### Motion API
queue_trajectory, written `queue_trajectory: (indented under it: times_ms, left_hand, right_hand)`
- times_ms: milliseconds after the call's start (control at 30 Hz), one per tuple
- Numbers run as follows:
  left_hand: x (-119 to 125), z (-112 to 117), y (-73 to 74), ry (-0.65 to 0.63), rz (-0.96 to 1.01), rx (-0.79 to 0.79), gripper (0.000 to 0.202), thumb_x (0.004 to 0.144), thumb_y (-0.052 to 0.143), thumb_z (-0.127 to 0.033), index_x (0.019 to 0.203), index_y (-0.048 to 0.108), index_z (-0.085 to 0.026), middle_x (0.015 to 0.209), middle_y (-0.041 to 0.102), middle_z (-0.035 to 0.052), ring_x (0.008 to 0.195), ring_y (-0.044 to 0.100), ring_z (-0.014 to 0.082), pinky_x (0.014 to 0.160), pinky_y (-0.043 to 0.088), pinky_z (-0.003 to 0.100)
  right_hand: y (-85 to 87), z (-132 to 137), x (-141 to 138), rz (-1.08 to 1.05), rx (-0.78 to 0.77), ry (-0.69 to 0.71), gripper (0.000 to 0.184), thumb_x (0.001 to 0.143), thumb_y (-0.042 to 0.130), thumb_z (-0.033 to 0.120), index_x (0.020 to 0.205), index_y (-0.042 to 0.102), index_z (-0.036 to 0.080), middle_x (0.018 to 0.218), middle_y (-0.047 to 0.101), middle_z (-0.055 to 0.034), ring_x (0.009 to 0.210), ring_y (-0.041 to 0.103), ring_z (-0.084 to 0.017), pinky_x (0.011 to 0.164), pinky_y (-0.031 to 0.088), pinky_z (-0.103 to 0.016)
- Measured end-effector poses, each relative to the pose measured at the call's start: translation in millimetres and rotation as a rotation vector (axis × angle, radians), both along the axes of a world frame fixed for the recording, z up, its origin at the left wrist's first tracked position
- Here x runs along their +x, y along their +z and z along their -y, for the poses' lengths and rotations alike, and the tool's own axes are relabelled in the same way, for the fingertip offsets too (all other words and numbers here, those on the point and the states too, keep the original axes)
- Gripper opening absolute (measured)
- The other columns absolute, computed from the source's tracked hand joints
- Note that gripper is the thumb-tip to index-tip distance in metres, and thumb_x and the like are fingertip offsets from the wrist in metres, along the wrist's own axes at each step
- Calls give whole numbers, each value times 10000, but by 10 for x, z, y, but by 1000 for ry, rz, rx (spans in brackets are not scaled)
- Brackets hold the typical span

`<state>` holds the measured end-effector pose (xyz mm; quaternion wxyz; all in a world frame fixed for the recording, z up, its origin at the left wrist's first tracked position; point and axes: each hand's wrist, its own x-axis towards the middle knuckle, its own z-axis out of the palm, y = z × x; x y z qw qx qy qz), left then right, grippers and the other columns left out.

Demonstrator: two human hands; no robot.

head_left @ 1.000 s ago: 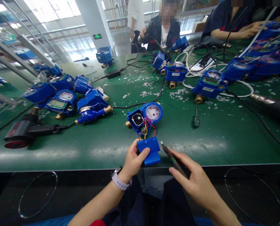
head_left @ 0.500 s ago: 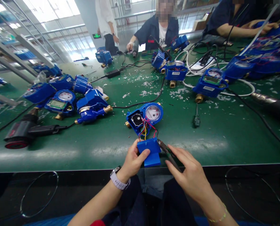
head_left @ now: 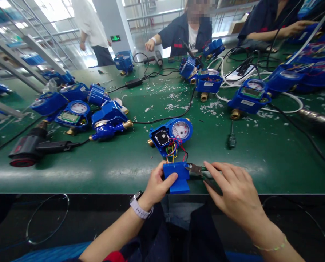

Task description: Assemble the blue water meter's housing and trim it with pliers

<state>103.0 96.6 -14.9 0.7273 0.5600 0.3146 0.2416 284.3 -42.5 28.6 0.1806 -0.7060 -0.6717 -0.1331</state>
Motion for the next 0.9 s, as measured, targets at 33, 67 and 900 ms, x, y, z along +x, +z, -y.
queue_trajectory:
  times_ms: [33,67,900]
  left_hand:
    - [0,-2,0,-6,-3,9,352,780,714,-443,924,543,-172,810,596,14,699,574,139,635,496,232]
    - [-2,-4,-2,-11,-6,17,352,783,710,-444,929,543,-171,815,596,17,705,574,141,641,498,236]
    - [-8,-28,69,-94,-50,57,303,806,680,-417,881,512,-176,768,555,-4,682,536,129,634,478,237]
  right_hand:
    - [34,-9,22,31,-10,10,338,940,497,189,1259,556,94,1100,585,-148,969,521,-320,845,401,-463]
    - [67,-20,41,55,-25,24,337,936,496,183,1254,565,93,1101,586,-149,972,522,-320,847,396,-460]
    - [200,-137,357,185,-149,202,431,840,459,88,1256,569,97,1045,561,-158,905,514,-307,854,402,-479]
